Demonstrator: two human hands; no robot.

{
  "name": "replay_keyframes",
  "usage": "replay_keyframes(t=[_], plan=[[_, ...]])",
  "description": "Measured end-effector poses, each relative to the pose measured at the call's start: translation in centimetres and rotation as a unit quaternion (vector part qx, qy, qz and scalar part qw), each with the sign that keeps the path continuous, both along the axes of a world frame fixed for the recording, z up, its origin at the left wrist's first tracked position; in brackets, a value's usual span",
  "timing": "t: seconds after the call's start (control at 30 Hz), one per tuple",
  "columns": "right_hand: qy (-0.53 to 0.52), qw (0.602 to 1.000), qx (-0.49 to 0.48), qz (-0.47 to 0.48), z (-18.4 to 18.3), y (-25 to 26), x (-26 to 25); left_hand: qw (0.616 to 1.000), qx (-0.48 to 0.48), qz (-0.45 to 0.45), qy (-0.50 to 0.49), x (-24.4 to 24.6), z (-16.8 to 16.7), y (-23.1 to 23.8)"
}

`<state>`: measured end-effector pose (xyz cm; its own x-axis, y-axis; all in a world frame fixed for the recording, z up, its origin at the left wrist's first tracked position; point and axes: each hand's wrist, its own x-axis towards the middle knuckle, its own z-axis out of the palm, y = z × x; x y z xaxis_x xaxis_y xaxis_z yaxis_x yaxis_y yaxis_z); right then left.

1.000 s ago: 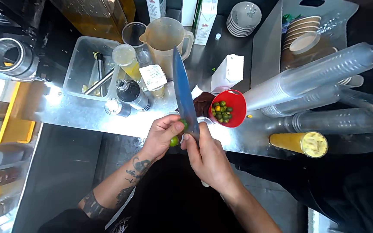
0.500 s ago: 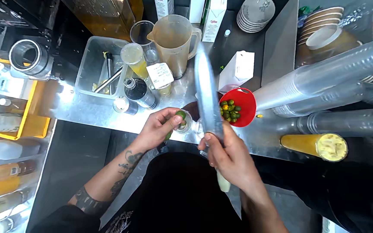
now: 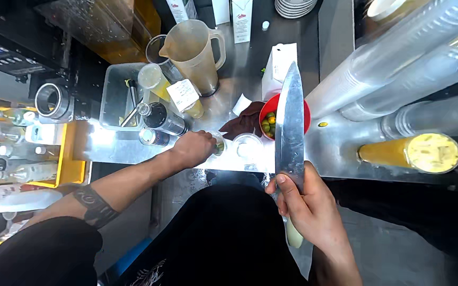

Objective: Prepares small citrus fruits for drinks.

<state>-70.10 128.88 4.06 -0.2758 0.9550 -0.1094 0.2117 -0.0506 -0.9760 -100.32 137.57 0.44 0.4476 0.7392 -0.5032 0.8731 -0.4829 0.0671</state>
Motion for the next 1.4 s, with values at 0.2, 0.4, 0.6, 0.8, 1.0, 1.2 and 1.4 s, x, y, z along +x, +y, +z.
replay_keyframes(t=[0.2, 0.4, 0.6, 0.8, 1.0, 1.2, 1.4], plan=[[-0.001, 0.999, 0.004, -0.035, -0.6, -0.5, 2.5, 0.998, -0.006, -0.014, 0.057, 1.3, -0.4, 0.5], [0.001, 0.999, 0.012, -0.044, -0.6, -0.2, 3.4, 0.997, 0.007, -0.005, 0.071, 1.8, -1.1, 0.1], [0.002, 1.0, 0.011, -0.027, -0.7, 0.0, 3.0, 0.998, 0.017, -0.007, 0.056, 1.3, -1.5, 0.0], [0.001, 1.0, 0.017, -0.02, -0.4, 0.3, 2.5, 0.999, 0.034, -0.014, 0.033, 0.7, -1.7, 0.1], [0.004, 1.0, 0.018, -0.023, -0.5, 0.2, 2.2, 0.999, 0.019, -0.013, 0.023, 0.6, -1.6, 0.2], [0.004, 1.0, 0.015, -0.024, -0.5, -0.1, 2.1, 0.995, -0.027, 0.033, 0.095, 1.5, -0.2, 0.9], [0.001, 1.0, 0.011, -0.017, -0.3, -0.1, 1.8, 0.988, -0.054, 0.104, 0.098, 0.6, 2.5, 1.5]])
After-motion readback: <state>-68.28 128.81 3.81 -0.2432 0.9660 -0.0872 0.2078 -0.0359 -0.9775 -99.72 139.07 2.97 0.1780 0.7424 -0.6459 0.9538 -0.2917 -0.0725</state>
